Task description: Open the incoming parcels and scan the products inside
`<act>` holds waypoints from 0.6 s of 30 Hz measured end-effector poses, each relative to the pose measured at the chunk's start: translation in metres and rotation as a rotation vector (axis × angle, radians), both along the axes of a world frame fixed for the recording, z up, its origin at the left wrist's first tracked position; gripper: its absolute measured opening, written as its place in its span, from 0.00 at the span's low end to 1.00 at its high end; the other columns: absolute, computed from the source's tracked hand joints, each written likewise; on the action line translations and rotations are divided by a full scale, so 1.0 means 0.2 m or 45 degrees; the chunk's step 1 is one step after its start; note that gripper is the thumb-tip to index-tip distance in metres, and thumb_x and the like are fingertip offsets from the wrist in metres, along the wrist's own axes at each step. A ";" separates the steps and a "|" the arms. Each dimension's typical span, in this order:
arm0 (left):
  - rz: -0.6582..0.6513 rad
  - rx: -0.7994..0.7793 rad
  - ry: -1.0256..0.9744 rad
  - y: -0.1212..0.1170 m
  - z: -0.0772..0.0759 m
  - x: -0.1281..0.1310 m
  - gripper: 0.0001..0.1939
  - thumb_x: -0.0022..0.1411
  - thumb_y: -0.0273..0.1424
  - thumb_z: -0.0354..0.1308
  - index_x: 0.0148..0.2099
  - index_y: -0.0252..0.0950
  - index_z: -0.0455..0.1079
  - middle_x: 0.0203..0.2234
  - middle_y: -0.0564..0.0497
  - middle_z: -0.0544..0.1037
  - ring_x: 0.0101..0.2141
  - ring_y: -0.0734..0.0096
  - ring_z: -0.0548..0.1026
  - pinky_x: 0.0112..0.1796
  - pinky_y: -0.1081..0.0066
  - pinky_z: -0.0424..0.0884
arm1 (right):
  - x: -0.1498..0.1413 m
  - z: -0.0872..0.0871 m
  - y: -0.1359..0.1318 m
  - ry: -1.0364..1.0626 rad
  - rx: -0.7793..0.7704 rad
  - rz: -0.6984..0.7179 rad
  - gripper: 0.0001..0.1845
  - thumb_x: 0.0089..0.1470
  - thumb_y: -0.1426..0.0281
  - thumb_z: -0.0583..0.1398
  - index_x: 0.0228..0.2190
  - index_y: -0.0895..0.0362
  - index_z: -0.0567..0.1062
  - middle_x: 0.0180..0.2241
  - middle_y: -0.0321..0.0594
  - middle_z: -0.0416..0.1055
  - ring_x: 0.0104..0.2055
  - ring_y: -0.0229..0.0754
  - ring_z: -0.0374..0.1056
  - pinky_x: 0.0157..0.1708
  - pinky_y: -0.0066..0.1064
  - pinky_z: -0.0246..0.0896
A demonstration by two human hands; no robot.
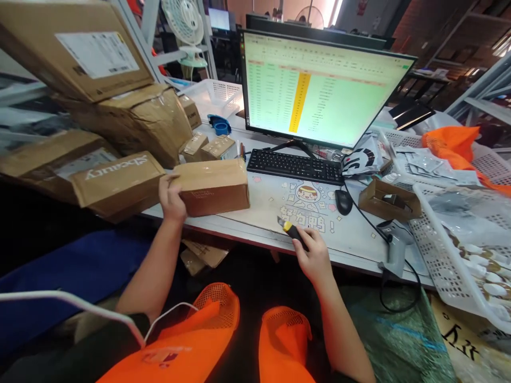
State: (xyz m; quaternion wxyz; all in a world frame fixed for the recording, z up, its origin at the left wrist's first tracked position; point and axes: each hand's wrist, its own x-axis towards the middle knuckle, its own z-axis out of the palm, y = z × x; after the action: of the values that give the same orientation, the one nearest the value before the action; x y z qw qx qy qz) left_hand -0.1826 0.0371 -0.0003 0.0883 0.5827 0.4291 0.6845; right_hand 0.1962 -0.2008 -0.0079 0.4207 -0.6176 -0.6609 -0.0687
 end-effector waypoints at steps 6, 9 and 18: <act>-0.256 -0.124 0.111 0.37 0.13 0.11 0.28 0.75 0.48 0.37 0.44 0.33 0.71 0.43 0.47 0.81 0.46 0.64 0.80 0.48 0.64 0.78 | -0.21 0.22 0.10 -0.109 0.063 0.264 0.19 0.68 0.64 0.60 0.57 0.55 0.78 0.46 0.50 0.76 0.47 0.49 0.74 0.47 0.44 0.76; -0.086 0.093 0.226 0.22 0.15 0.21 0.33 0.76 0.55 0.36 0.46 0.34 0.72 0.55 0.42 0.77 0.61 0.57 0.73 0.62 0.54 0.69 | -0.27 0.25 0.16 -0.195 0.066 0.312 0.19 0.68 0.63 0.60 0.56 0.54 0.78 0.46 0.50 0.76 0.47 0.49 0.74 0.47 0.44 0.75; -0.097 0.392 0.712 -0.32 0.12 0.42 0.20 0.59 0.46 0.65 0.48 0.39 0.72 0.49 0.41 0.81 0.58 0.46 0.76 0.66 0.41 0.59 | -0.24 0.25 0.31 -0.334 0.104 0.281 0.19 0.69 0.63 0.60 0.56 0.56 0.79 0.47 0.52 0.76 0.48 0.50 0.73 0.48 0.44 0.72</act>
State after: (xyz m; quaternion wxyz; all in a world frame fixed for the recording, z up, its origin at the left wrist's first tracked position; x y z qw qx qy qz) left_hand -0.0991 -0.0278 0.0246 -0.0969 0.7703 0.3060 0.5511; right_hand 0.1492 -0.1382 0.0415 0.3604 -0.5094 -0.7707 -0.1288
